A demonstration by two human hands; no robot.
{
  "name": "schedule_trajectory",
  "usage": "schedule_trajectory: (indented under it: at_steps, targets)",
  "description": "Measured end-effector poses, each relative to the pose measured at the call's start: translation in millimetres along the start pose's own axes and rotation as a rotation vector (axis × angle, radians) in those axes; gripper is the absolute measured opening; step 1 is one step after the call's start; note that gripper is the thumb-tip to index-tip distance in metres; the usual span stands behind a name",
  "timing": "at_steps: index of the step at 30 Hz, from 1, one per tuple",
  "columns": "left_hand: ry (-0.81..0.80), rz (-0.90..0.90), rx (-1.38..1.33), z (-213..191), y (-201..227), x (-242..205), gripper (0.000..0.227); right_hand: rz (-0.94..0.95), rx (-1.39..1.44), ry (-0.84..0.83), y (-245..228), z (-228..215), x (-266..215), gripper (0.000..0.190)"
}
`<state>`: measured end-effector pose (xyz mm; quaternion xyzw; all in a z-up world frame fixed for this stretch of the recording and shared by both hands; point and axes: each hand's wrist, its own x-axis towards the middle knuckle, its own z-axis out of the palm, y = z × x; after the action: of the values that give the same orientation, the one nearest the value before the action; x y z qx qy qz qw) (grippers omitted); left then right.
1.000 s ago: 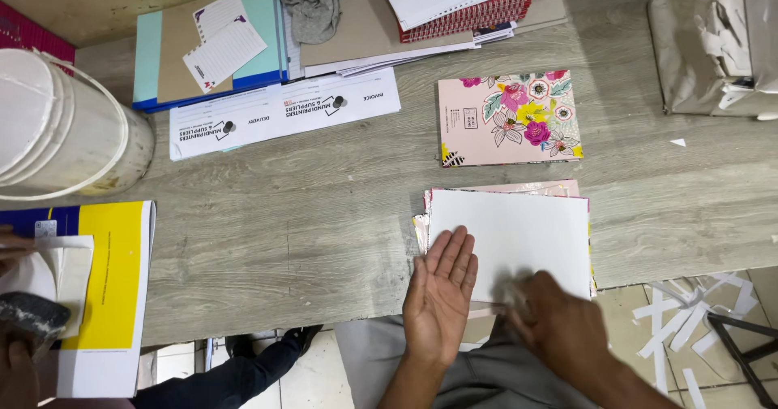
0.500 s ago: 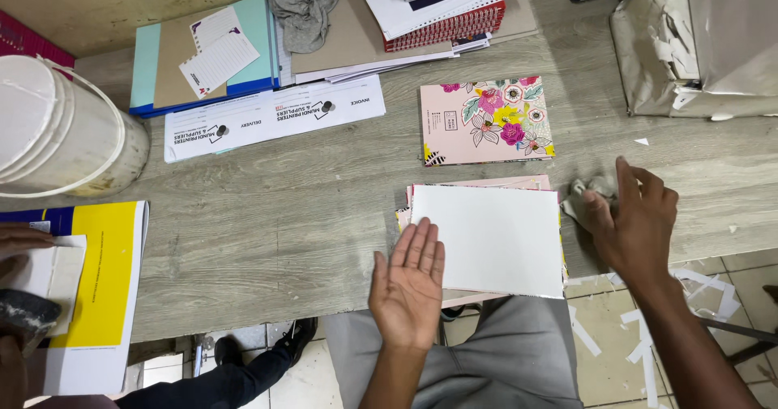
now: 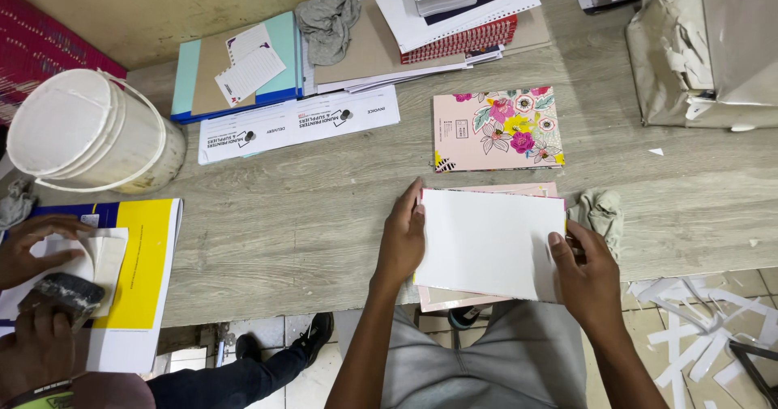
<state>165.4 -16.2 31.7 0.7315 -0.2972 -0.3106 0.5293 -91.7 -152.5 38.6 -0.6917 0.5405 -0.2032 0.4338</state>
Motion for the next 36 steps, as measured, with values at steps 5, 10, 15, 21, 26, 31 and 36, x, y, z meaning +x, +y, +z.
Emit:
schedule_trajectory:
  at_steps: [5, 10, 15, 21, 26, 31, 36]
  targets:
    - [0.016, 0.164, 0.138, 2.9, -27.5, 5.8, 0.058, -0.02, 0.08, 0.012, -1.5, 3.6, -0.5, 0.052]
    - [-0.001, -0.039, 0.046, 2.6, 2.9, -8.1, 0.064, -0.047, 0.017, 0.018, -3.4, 4.9, -6.5, 0.061]
    - [-0.023, 0.032, -0.045, -1.2, 62.5, 1.8, 0.083, -0.225, -0.062, 0.05, -50.1, -10.9, 4.6, 0.063]
    - [-0.13, 0.21, -0.339, 12.1, 72.5, 121.3, 0.101, -0.254, -0.036, 0.027, -89.4, -16.2, 136.4, 0.07]
    - [0.115, -0.24, -0.3, 26.0, -24.3, 210.3, 0.096, -0.07, -0.308, -0.052, 11.1, 38.0, 258.6, 0.071]
    - [0.11, -0.403, -0.31, 36.3, -1.7, 196.2, 0.084, -0.081, -0.343, -0.045, -33.8, 39.8, 198.0, 0.056]
    - [0.114, -0.405, -0.239, 40.6, -49.2, 231.8, 0.065, -0.022, -0.262, -0.082, -34.7, 33.8, 197.3, 0.052]
